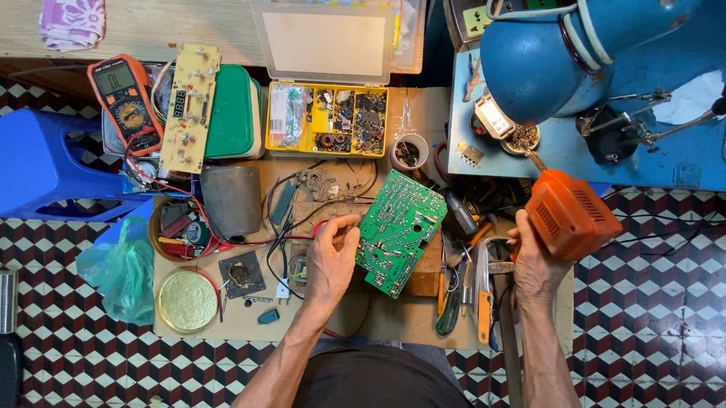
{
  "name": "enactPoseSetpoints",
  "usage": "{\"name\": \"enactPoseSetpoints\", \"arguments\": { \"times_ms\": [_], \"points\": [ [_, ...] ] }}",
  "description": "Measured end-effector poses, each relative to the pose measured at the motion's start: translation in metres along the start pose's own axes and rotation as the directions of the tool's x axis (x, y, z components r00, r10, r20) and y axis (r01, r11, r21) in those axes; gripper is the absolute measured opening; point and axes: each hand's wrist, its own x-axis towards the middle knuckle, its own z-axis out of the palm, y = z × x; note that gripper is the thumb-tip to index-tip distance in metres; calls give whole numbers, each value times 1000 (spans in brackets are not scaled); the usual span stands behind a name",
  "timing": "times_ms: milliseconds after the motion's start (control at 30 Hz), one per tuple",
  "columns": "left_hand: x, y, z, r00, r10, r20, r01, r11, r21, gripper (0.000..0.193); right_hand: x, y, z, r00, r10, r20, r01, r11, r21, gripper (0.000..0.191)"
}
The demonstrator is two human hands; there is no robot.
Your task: The person uses a heat gun to apply heat to a green circuit board while holding it with the other hand. They repeatedly reposition the board and use tweezers to adjust small components on the board's surface. The person also plugs in the heat gun and briefly adjusts the work lamp during the process.
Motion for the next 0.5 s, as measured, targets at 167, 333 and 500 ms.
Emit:
{"name": "enactPoseSetpoints", "arguments": {
  "times_ms": [167,333,500],
  "points": [
    [1,-2,3,1000,25,3,-25,1000,2,26,-31,-33,-15,1000,-14,5,14,999,-29,20],
    [6,3,8,999,30,32,-29,999,-37,25,-64,-63,-26,999,19,-47,-23,996,-85,26],
    [22,-2,9,999,39,0,-39,997,61,28,-106,-66,-19,990,138,7,-138,990,27,29]
  ]
}}
